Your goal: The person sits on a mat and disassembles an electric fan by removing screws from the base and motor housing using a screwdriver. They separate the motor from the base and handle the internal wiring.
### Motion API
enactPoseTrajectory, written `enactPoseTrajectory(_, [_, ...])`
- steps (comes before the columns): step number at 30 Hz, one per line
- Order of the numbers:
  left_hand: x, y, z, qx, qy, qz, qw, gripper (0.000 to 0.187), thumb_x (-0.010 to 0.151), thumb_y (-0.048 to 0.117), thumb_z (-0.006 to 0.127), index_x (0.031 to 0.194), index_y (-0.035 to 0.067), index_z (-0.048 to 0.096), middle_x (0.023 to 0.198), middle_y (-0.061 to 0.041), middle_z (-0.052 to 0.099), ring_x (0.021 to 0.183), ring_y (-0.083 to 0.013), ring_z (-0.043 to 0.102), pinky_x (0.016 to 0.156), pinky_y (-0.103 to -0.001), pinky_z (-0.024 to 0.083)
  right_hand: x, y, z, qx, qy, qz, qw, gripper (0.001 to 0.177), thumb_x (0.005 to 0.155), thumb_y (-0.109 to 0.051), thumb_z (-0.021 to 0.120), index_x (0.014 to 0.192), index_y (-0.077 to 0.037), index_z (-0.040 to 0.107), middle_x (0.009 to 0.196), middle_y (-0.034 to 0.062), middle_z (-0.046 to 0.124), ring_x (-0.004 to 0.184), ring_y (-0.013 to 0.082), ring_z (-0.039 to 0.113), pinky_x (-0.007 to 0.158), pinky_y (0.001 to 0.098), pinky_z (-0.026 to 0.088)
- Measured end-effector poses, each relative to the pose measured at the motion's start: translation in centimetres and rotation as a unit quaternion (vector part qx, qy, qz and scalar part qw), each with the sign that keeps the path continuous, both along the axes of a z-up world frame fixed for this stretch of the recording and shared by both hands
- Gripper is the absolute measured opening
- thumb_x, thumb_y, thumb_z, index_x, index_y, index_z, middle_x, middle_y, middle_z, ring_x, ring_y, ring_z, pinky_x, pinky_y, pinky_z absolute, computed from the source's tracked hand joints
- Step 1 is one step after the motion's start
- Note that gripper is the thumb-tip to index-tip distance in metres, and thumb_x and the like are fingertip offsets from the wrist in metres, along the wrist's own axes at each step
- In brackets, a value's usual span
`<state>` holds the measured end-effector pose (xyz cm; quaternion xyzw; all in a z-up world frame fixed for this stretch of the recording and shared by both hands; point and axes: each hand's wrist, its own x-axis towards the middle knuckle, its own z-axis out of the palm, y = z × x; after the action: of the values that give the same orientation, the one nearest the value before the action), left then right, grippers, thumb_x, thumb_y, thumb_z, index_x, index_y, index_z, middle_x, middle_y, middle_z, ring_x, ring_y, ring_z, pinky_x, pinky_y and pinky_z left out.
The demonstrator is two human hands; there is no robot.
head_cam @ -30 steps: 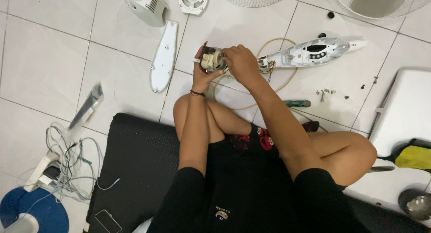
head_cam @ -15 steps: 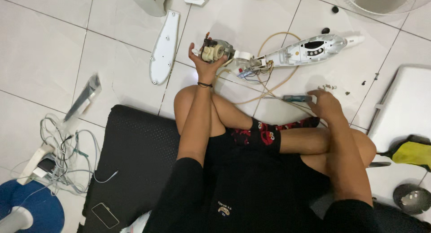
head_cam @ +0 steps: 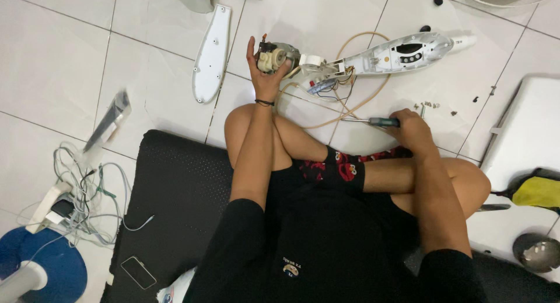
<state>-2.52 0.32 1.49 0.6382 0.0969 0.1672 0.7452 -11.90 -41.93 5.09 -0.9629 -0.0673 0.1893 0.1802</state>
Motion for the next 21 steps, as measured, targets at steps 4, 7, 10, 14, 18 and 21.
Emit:
enactPoseTrajectory(4, [0.5,0.2,-0.9,0.021,-0.065,0.015,0.998,0.088,0.082,-0.003,0.087,0.154,0.008,0.037,0.157,-0.014,0.047,0.13,-0.0219,0.056,0.113,-0.035,0.051,-0.5,0.0,2.8,0.112,0.033,-0.099,0.988,0.035,0.088,-0.018,0.078,0.117,-0.002,0.065,0.102,0.0193,0.071,0.094,0.035,0.068,0.083,0.043,0.053])
enactPoseTrajectory(7, [0.8,0.4,-1.3,0.014,-0.059,0.022,0.998,0.085,0.082,-0.001,0.088,0.152,0.006,0.04,0.156,-0.012,0.047,0.128,-0.021,0.057,0.112,-0.035,0.051,-1.2,-0.4,5.8,0.141,0.065,-0.159,0.975,0.035,0.087,-0.015,0.076,0.117,-0.002,0.064,0.094,0.0157,0.07,0.083,0.0266,0.066,0.078,0.0372,0.052])
enactPoseTrajectory(10, [1.0,0.4,-1.6,-0.002,-0.064,0.021,0.998,0.083,0.082,-0.001,0.088,0.151,0.006,0.041,0.156,-0.012,0.047,0.129,-0.0212,0.056,0.112,-0.036,0.052,-2.4,-0.6,8.9,0.179,0.058,-0.174,0.967,0.03,0.09,-0.014,0.074,0.119,-0.004,0.074,0.081,0.0088,0.066,0.073,0.0167,0.056,0.068,0.0309,0.048])
enactPoseTrajectory(14, [1.4,0.4,-1.9,0.002,-0.081,0.014,0.997,0.081,0.083,-0.004,0.086,0.15,0.006,0.043,0.157,-0.013,0.048,0.131,-0.022,0.056,0.115,-0.037,0.051,-2.7,1.8,11.7,0.24,0.004,-0.216,0.946,0.024,0.097,-0.015,0.075,0.116,-0.001,0.076,0.073,0.0026,0.059,0.065,0.0082,0.047,0.057,0.0259,0.037])
enactPoseTrajectory(18, [1.3,0.2,-1.8,-0.02,-0.089,-0.011,0.996,0.081,0.082,-0.006,0.084,0.15,0.006,0.042,0.158,-0.013,0.045,0.135,-0.0232,0.053,0.116,-0.039,0.049,-2.3,7.6,13.2,0.304,-0.123,-0.19,0.926,0.02,0.102,-0.012,0.074,0.118,0.0,0.072,0.08,-0.0005,0.063,0.069,0.0039,0.05,0.061,0.0219,0.041])
enactPoseTrajectory(21, [0.8,0.0,-1.2,-0.009,-0.102,-0.027,0.994,0.08,0.082,-0.008,0.083,0.15,0.006,0.042,0.159,-0.013,0.045,0.139,-0.0249,0.052,0.118,-0.04,0.048,-1.3,12.3,14.0,0.323,-0.148,-0.154,0.922,0.022,0.097,-0.013,0.075,0.116,-0.001,0.071,0.079,-0.0001,0.066,0.066,0.0038,0.056,0.06,0.0217,0.047])
